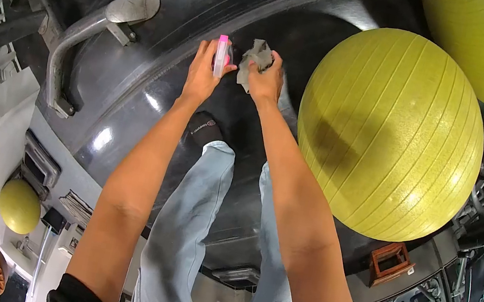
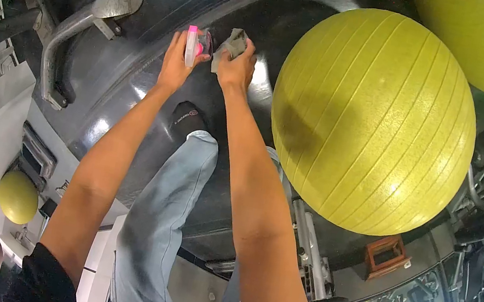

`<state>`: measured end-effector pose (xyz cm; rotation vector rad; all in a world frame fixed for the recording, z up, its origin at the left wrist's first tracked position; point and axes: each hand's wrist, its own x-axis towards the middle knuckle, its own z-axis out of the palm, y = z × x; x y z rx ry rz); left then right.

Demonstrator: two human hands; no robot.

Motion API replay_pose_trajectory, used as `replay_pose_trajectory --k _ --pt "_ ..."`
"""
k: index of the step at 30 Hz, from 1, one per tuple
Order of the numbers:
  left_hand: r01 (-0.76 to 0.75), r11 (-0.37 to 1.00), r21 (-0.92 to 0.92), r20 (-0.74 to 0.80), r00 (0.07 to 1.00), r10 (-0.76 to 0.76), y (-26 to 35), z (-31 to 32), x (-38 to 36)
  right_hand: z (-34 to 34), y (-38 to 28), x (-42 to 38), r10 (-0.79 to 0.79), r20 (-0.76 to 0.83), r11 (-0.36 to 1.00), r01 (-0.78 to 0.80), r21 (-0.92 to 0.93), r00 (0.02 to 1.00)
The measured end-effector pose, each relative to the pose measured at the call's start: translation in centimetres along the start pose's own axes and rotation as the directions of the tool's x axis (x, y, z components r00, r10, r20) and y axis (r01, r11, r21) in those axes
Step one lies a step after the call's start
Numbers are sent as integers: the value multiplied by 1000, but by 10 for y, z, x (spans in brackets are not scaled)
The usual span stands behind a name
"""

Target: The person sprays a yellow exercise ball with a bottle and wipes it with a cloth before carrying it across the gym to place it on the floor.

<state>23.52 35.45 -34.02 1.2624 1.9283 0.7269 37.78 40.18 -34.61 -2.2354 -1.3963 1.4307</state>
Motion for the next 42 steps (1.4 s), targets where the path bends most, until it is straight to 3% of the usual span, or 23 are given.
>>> replay_pose_trajectory --k 1,4,5,9,11,13,14,16,19,21,23,24,25,26,27,28,30,31,35,37,40,41,42 --pt "55 998 -18 46 997 -55 -2 1 -1 2 1 -1 -19 28 1000 18 11 999" --pt "29 1000 -7 81 996 -28 -12 1 -7 13 11 -2 -61 0 997 61 50 998" --pt "25 1000 -7 85 996 -24 -14 1 -9 16 15 -2 -149 -11 985 149 82 989" --pt "88 995 -52 106 991 -83 -7 -11 -25 -15 -16 -39 -255 44 959 246 142 966" --pt "71 994 -83 127 990 -61 -3 -24 -33 -44 -29 -72 -422 16 890 412 195 906" --pt "-7 999 -53 66 998 11 23 -40 -44 -97 -55 -112 -416 73 878 380 291 906" --pt "-31 998 -54 67 997 35 42 -44 -46 -133 -75 -133 -364 103 855 288 430 926" --pt "-119 973 196 -49 990 131 94 -55 -50 -200 -92 -158 -424 -4 840 395 371 906" --pt "-288 957 28 -105 951 289 179 -45 -46 -303 -85 -169 -409 -217 809 462 364 886" --pt "-201 979 -32 -8 980 201 233 -28 -39 -374 -65 -155 -387 -402 861 481 164 830" --pt "-55 993 -102 73 995 63 270 -4 -29 -433 -26 -129 -328 -552 911 412 32 767" --pt "-73 992 -101 73 994 80 282 8 -24 -456 -13 -120 -282 -596 947 317 -49 752" --pt "84 994 -70 71 994 -79 289 23 -19 -473 19 -100 -224 -638 965 260 -38 737" --pt "240 970 -40 62 970 -237 292 38 -16 -489 58 -80 -148 -628 986 161 -37 764" --pt "200 979 -31 9 980 -200 281 50 -12 -500 99 -60 -67 -618 998 59 -33 784" --pt "185 983 -18 8 983 -185 278 51 -9 -501 147 -39 -58 -623 998 63 -15 780" --pt "213 977 11 -45 976 -213 272 48 -1 -490 199 -12 406 -347 844 -202 496 845" --pt "182 983 -28 -72 980 -184 267 48 4 -483 205 -6 412 -335 835 -205 510 847" --pt "203 979 -13 -110 973 -203 261 50 21 -428 176 -1 274 -8 667 -184 722 962" --pt "240 970 27 -109 966 -236 268 51 23 -416 192 17 210 145 486 -233 842 967" --pt "318 948 31 -69 947 -315 302 39 23 -414 222 40 172 202 446 -259 857 964" --pt "360 933 -2 -20 933 -360 311 35 22 -414 221 42 271 189 411 -291 864 944" --pt "363 932 6 -32 931 -362 295 39 27 -411 212 39 263 201 408 -298 863 943"
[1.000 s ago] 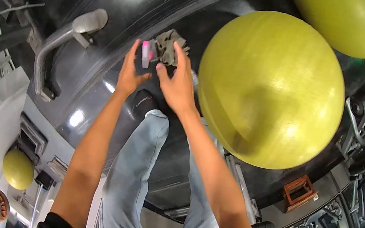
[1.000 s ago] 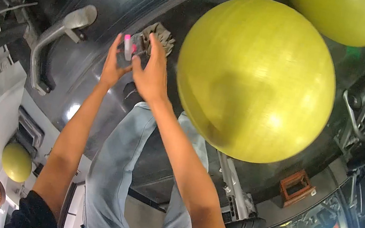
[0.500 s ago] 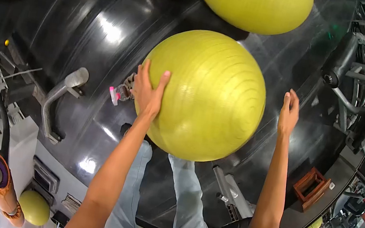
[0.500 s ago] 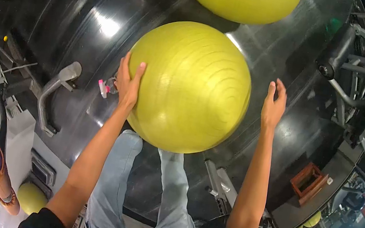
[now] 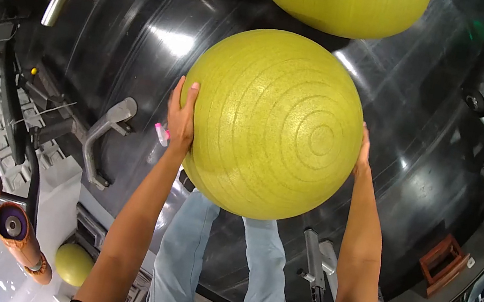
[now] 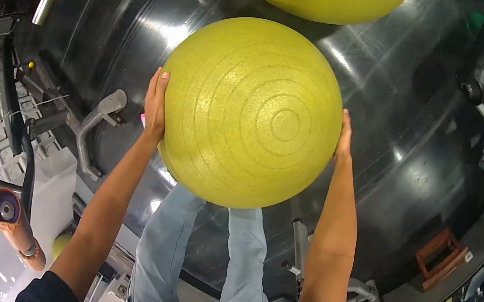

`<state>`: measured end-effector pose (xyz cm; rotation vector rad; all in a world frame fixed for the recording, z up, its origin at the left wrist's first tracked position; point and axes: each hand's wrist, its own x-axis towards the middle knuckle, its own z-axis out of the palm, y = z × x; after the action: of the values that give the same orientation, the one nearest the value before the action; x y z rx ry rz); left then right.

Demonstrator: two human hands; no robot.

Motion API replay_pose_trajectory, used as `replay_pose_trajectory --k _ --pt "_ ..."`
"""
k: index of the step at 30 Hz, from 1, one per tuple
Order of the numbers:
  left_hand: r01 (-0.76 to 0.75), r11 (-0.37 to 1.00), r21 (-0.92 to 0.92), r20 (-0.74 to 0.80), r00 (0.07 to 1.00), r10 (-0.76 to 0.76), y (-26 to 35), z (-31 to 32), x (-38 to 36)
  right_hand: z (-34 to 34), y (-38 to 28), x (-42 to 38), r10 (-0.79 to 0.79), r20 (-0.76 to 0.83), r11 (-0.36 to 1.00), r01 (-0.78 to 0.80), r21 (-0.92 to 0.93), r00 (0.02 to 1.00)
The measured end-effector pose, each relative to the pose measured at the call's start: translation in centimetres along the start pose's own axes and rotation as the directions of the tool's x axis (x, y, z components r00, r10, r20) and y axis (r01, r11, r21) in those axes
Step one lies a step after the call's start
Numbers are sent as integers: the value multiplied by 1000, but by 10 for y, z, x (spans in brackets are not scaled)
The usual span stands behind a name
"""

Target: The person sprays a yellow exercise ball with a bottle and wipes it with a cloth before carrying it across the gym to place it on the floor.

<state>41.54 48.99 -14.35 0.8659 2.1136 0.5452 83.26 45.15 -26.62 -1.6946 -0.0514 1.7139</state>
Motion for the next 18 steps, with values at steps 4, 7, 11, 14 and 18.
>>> replay_pose_trajectory --k 4,7,11,14,18 --pt "2 977 -213 -7 1000 -3 -38 3 22 13 9 -15 -12 149 996 -1 88 989" --pt "161 846 -508 340 940 25 -37 -20 22 13 -2 -42 4 190 991 -30 131 982" --pt "89 844 -529 397 905 154 -18 -43 -5 13 -36 -134 -45 136 997 35 74 990" --pt "99 796 -597 448 864 229 21 -72 -40 -4 -65 -205 -122 94 991 116 67 988" --pt "149 753 -641 467 854 229 67 -124 -91 -8 -112 -271 -260 173 956 227 187 950"
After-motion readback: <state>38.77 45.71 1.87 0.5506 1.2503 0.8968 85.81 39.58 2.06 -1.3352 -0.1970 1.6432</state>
